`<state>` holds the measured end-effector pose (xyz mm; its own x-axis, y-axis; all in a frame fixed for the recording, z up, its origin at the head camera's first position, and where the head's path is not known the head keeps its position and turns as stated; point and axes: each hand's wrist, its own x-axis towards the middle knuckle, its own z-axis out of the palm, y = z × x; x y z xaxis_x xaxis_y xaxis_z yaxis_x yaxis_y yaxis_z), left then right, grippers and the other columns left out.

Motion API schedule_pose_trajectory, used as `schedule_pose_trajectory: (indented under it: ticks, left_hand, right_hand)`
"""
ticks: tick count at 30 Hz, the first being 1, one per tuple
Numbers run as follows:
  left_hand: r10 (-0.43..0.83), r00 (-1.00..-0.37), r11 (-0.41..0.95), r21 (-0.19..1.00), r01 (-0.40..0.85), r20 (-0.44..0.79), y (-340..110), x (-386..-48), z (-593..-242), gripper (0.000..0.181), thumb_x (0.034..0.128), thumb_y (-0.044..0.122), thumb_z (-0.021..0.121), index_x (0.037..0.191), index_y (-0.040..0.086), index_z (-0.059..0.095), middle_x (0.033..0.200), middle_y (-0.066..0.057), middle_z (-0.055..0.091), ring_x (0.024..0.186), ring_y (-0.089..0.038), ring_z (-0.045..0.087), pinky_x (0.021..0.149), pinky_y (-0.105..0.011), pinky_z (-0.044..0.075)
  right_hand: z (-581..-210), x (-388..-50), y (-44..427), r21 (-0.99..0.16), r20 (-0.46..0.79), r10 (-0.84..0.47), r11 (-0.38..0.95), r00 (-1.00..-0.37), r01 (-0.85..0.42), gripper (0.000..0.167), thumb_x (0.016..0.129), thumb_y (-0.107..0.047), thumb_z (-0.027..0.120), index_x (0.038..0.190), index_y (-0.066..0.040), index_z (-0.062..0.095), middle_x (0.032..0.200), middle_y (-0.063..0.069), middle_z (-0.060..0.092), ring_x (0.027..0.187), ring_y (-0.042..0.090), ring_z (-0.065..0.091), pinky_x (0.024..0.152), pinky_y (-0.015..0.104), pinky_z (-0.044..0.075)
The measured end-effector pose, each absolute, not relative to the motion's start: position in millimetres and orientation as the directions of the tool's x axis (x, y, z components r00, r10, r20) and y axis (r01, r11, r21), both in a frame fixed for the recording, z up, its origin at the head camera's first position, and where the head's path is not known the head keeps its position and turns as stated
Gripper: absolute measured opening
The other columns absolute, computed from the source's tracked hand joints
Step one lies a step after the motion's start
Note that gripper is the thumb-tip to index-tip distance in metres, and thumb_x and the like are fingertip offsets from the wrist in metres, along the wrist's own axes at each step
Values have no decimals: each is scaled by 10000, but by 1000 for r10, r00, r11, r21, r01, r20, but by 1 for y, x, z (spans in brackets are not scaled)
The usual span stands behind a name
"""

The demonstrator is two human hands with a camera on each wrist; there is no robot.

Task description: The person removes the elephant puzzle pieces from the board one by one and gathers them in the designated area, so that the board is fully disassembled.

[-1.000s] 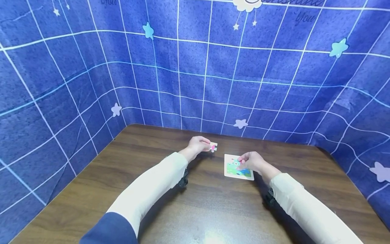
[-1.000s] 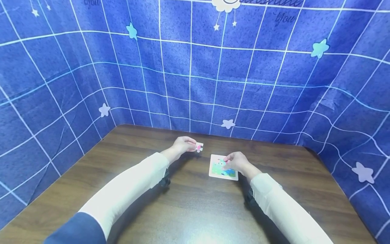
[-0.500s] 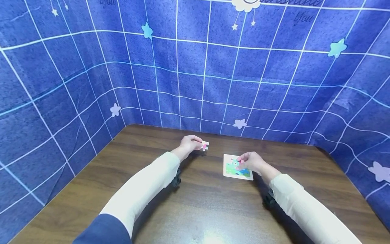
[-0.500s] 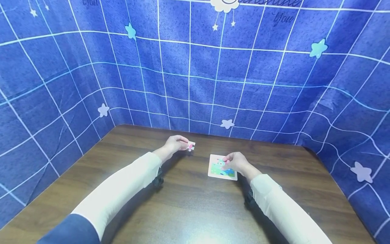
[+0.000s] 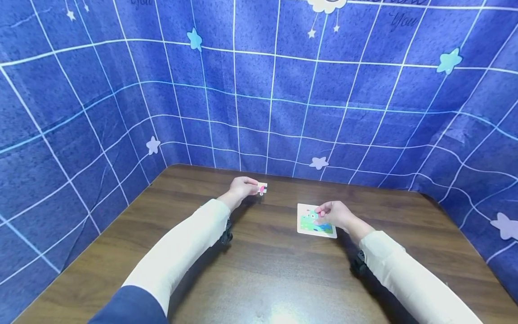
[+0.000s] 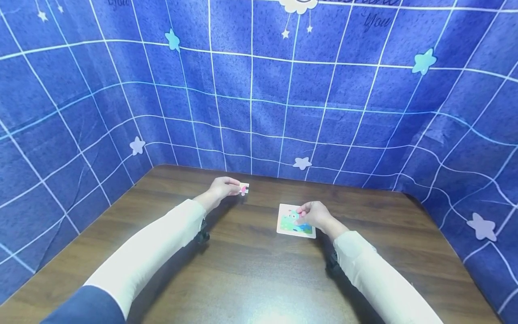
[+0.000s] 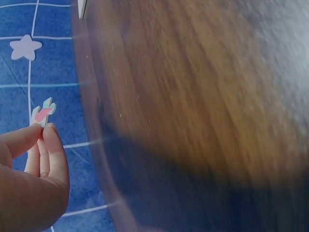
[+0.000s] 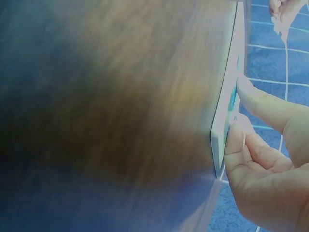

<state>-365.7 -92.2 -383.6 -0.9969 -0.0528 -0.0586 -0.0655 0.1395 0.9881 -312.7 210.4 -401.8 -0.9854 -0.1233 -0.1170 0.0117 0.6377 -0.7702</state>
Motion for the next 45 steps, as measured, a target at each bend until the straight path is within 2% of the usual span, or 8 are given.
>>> schedule_pose_trajectory:
  ticks: [8, 19, 27, 32, 33, 39, 40, 45]
  left_hand:
    - [-57, -996, 142, 987, -72, -65, -109, -367, -383, 265, 816, -116, 630, 1081, -140, 631, 967, -163, 644, 729, -133, 631, 857, -316, 597]
    - [-20, -989, 189, 971, -147, -146, -143, -380, -391, 278, 828, -162, 585, 1104, -196, 588, 834, -115, 614, 671, -96, 622, 775, -261, 611]
    - [53, -978, 186, 964, -190, -203, -171, -395, -394, 288, 805, -127, 667, 1089, -150, 628, 927, -175, 694, 768, -152, 687, 860, -295, 592]
    - [109, -968, 151, 966, -208, -225, -208, -467, -454, 193, 710, -124, 758, 887, -83, 695, 822, -173, 715, 696, -192, 707, 721, -291, 622]
    - [125, -966, 137, 969, -207, -225, -210, -469, -458, 187, 700, -129, 762, 866, -72, 700, 811, -168, 718, 702, -197, 711, 692, -284, 623]
    - [80, -962, 188, 951, -244, -262, -226, -491, -483, 252, 753, -139, 708, 1000, -153, 660, 939, -231, 716, 805, -232, 722, 718, -282, 622]
    - [78, -961, 190, 950, -248, -266, -233, -507, -495, 234, 745, -129, 725, 968, -164, 662, 905, -241, 713, 775, -237, 720, 690, -278, 622]
    - [-16, -957, 268, 921, -284, -291, -220, -479, -466, 196, 725, -163, 701, 921, -147, 690, 835, -219, 709, 658, -193, 693, 625, -251, 615]
  right_hand:
    - [-402, -313, 213, -768, -117, -122, 640, -986, 12, 397, 686, -37, 851, 1035, 38, 674, 778, 27, 574, 739, 123, 508, 677, 209, 434]
    - [-403, -313, 211, -780, -111, -141, 626, -984, -2, 400, 682, -12, 846, 1032, 64, 669, 754, 12, 575, 719, 105, 512, 649, 189, 450]
    - [-401, -313, 209, -781, -117, -133, 625, -984, 8, 387, 690, 4, 836, 1031, 68, 665, 770, 32, 583, 718, 103, 510, 649, 187, 452]
    - [-400, -313, 210, -777, -115, -127, 629, -985, 10, 384, 694, 4, 834, 1032, 69, 664, 778, 42, 586, 720, 106, 509, 647, 188, 450]
    - [-400, -313, 210, -776, -115, -127, 631, -985, 9, 385, 695, 2, 834, 1033, 68, 664, 777, 39, 583, 721, 106, 508, 647, 188, 449]
    - [-401, -315, 210, -778, -128, -120, 628, -985, 24, 381, 695, -6, 838, 1030, 58, 668, 761, 14, 574, 722, 106, 510, 654, 182, 450]
    - [-402, -315, 210, -779, -129, -118, 626, -985, 27, 381, 693, -3, 838, 1028, 58, 668, 759, 14, 574, 721, 107, 511, 654, 183, 451]
    - [-402, -316, 211, -779, -124, -121, 627, -985, 21, 389, 684, -1, 841, 1028, 57, 669, 769, 16, 580, 732, 107, 515, 655, 187, 458]
